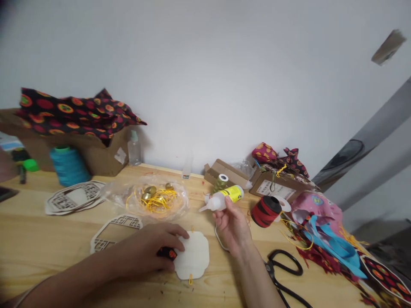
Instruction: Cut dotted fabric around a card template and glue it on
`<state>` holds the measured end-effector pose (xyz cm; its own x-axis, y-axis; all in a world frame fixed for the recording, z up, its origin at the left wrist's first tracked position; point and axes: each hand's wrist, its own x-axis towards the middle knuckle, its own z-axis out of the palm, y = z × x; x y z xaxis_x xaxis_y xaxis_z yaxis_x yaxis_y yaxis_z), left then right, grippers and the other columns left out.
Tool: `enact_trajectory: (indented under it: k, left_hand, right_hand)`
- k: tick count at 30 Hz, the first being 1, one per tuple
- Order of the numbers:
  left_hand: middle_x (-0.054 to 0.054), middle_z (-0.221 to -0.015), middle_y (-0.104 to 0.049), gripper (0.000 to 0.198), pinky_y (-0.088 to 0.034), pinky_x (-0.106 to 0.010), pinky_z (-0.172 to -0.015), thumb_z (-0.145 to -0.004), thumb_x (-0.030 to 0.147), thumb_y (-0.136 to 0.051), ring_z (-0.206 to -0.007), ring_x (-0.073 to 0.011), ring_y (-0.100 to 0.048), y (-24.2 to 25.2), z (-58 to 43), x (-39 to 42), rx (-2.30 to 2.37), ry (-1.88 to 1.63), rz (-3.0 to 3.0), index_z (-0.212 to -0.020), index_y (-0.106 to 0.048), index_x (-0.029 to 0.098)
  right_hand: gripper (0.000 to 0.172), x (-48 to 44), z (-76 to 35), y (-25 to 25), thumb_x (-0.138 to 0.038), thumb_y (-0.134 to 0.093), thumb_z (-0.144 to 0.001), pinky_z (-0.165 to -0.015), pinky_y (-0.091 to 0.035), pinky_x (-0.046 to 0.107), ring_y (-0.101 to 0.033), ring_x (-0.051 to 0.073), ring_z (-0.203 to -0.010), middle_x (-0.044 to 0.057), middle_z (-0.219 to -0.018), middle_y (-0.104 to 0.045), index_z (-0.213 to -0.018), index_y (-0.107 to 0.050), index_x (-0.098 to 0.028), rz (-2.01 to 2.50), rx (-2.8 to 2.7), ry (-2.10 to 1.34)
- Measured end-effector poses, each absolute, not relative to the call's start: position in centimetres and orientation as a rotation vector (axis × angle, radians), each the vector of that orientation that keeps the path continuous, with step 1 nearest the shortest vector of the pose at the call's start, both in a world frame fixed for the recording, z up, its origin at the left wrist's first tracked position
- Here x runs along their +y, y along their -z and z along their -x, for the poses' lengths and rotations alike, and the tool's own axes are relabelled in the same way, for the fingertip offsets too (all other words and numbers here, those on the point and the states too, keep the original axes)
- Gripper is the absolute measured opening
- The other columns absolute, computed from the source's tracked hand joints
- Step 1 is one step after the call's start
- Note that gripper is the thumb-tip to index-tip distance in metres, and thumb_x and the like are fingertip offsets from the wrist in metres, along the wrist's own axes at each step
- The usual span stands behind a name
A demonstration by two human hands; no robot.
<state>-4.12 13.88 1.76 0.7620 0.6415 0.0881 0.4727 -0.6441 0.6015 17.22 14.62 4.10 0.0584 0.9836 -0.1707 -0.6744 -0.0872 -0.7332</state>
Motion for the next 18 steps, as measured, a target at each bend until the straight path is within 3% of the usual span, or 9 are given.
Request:
enact_trajectory:
  k: [5,10,18]
  left_hand:
    - [-0.002,-0.115,-0.061,0.031,-0.042,-0.033,-0.085,-0.063,0.025,-0.075,-0.100,-0.0233,-0.058,-1.83,4.08,13.88,0.836,-0.375,-2.389,-0.093,-0.069,0.025]
    - [-0.001,-0.115,-0.061,0.031,-0.042,-0.031,-0.085,-0.063,0.026,-0.075,-0.100,-0.0225,-0.057,-1.88,4.13,13.85,0.833,-0.377,-2.386,-0.093,-0.068,0.026]
    - [-0.001,-0.116,-0.061,0.031,-0.042,-0.031,-0.085,-0.063,0.025,-0.075,-0.100,-0.0221,-0.058,-1.84,4.17,13.90,0.827,-0.382,-2.375,-0.093,-0.068,0.027]
  right_hand:
    - [0.032,14.77,-17.51,-3.98,-0.022,-0.082,-0.046,-0.034,-0.042,0.009,-0.036,-0.001,-0.034,-0.002,-0.060,-0.065,-0.071,-0.063,-0.012,0.865,-0.560,-1.360]
    - [0.032,14.83,-17.54,-4.04,-0.021,-0.083,-0.043,-0.026,-0.021,0.007,-0.020,-0.003,-0.032,-0.009,-0.044,-0.047,-0.060,-0.057,-0.013,0.886,-0.599,-1.232]
    - [0.032,14.61,-17.37,-4.00,-0.019,-0.081,-0.046,-0.031,-0.010,0.014,-0.015,-0.001,-0.035,-0.011,-0.044,-0.040,-0.063,-0.054,-0.013,0.967,-0.670,-1.114]
